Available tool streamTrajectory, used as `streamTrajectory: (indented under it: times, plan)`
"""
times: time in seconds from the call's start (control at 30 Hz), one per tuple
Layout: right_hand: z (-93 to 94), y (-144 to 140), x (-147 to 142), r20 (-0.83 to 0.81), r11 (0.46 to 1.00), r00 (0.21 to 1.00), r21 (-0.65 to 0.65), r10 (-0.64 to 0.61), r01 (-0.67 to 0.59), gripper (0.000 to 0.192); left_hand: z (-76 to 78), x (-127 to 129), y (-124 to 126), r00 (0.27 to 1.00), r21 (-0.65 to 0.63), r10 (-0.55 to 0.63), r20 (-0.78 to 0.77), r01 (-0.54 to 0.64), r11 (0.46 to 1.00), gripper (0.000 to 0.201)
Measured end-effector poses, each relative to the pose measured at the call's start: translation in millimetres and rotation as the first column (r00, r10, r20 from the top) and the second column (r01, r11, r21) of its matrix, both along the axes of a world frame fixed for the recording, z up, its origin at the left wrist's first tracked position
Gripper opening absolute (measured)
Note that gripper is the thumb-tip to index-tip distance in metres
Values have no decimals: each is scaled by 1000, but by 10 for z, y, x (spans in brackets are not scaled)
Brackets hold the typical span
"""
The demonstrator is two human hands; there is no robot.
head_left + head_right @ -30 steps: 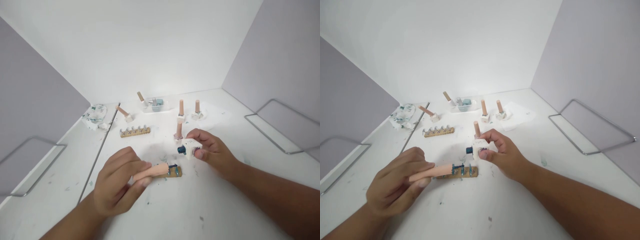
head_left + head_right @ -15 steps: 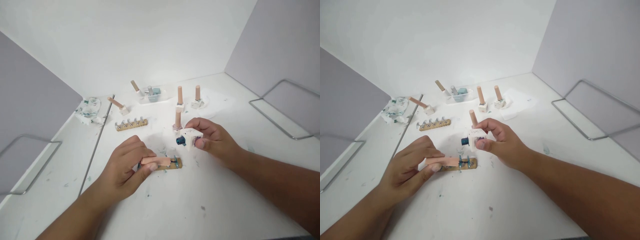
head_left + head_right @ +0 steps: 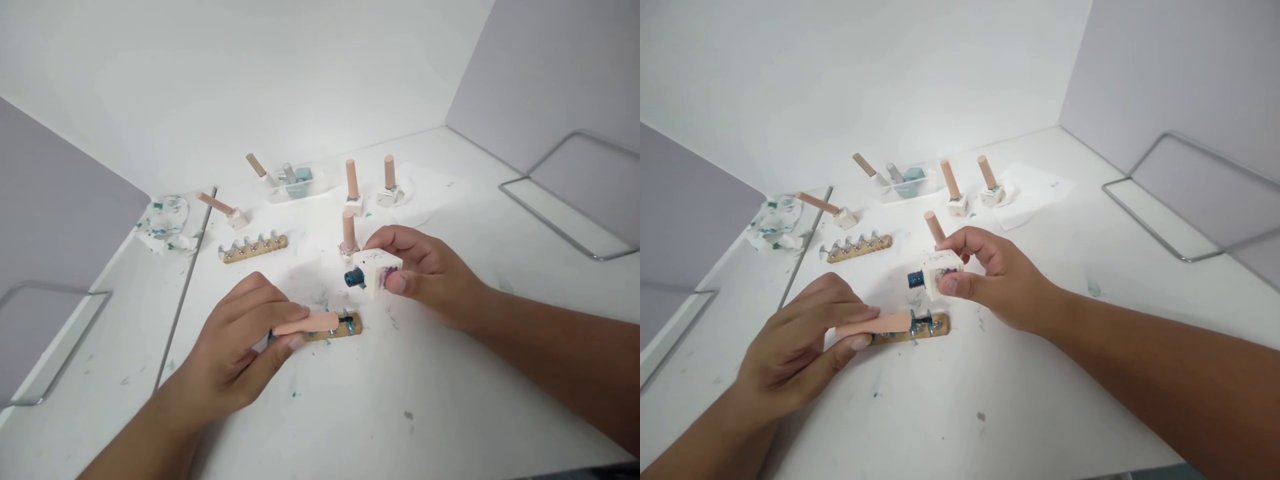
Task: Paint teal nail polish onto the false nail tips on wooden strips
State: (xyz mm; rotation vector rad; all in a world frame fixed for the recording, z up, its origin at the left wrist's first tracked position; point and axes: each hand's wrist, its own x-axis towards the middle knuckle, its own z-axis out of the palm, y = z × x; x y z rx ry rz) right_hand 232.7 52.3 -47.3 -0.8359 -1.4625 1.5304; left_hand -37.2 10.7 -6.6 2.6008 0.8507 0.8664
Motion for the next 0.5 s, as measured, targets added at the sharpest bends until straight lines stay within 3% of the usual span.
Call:
streamTrajectory:
  times: [0.5]
  plan:
    - [58, -20, -11, -42, 1000, 999, -25, -1, 0, 37, 36, -6, 20, 998, 36, -30, -63, 32, 999, 33]
